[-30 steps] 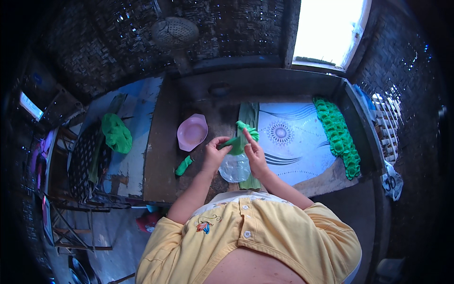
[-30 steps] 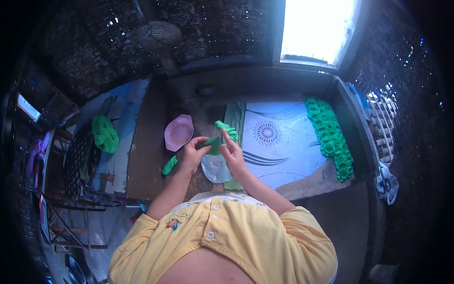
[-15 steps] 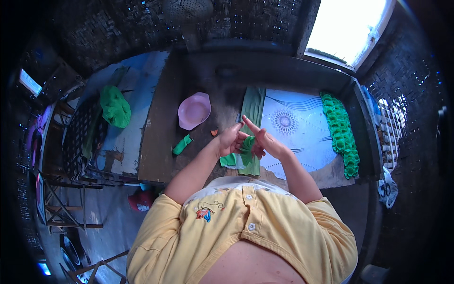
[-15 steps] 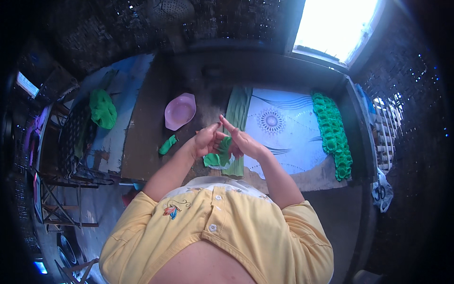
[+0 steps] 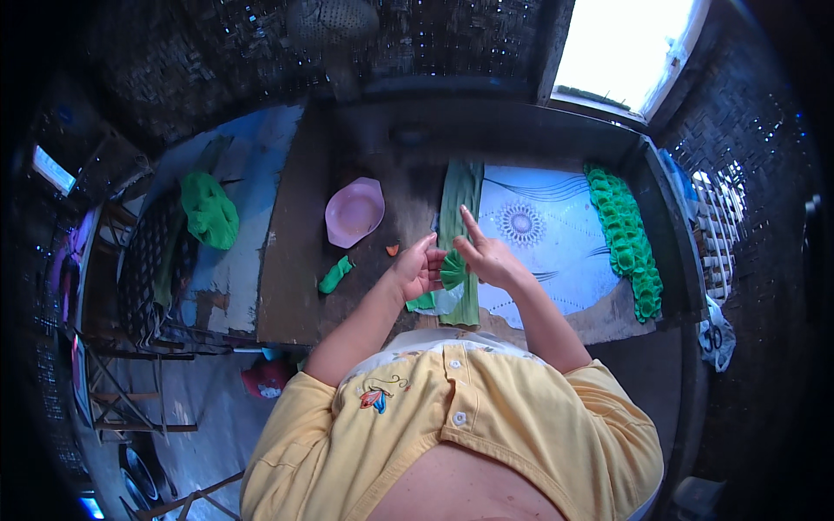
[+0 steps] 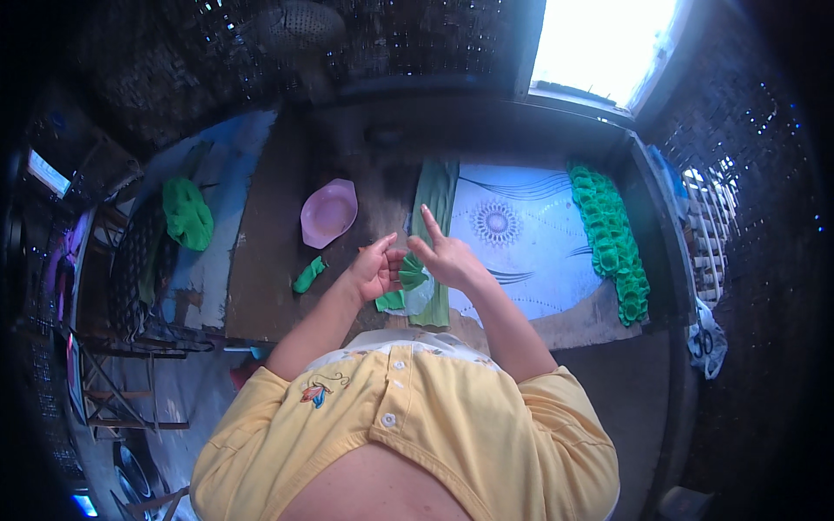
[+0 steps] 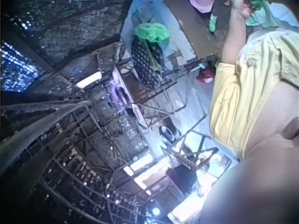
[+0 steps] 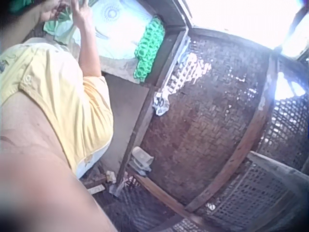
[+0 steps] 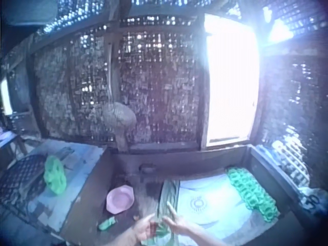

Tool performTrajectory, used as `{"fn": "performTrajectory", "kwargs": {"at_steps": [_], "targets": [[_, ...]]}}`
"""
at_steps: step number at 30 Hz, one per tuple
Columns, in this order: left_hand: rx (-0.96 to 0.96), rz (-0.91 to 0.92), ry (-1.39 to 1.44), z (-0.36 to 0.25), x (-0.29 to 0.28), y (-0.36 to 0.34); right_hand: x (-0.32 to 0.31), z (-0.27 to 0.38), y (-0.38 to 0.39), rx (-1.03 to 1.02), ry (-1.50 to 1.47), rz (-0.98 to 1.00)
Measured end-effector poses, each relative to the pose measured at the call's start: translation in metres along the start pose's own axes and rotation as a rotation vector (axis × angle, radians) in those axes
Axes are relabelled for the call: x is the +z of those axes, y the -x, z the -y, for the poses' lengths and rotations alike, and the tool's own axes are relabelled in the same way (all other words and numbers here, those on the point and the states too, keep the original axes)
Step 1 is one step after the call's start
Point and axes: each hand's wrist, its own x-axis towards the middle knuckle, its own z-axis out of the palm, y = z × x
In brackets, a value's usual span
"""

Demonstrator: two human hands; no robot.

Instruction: The person repeatedly takes small pieces of green dough, rolls them between the palms, and shapes them into flower-like forms using a small plastic mold. The finished pieces are placed on a patterned mat on the table.

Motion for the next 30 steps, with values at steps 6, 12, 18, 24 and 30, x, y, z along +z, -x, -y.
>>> {"fn": "performTrajectory", "kwargs": {"at_steps": [6, 12, 18, 24, 30], "targets": [[0.131, 0.073, 0.066, -0.008, 0.004, 0.009, 0.006, -0.016, 0.0, -0.022, -0.697, -0.078], [0.153, 0.045, 0.011, -0.01, 0.009, 0.012, 0.016, -0.019, -0.001, -0.044, -0.835, -0.126], [0.2, 0.021, 0.094, -0.009, 0.005, 0.012, 0.016, -0.015, 0.002, 0.086, -1.085, -0.077], [0.195, 0.152, 0.24, -0.006, 0.002, 0.004, 0.013, -0.008, 0.01, 0.155, -1.379, 0.052], [0.188, 0.119, 0.274, -0.005, 0.007, 0.007, 0.02, -0.012, 0.005, 0.188, -1.362, -0.027]]}}
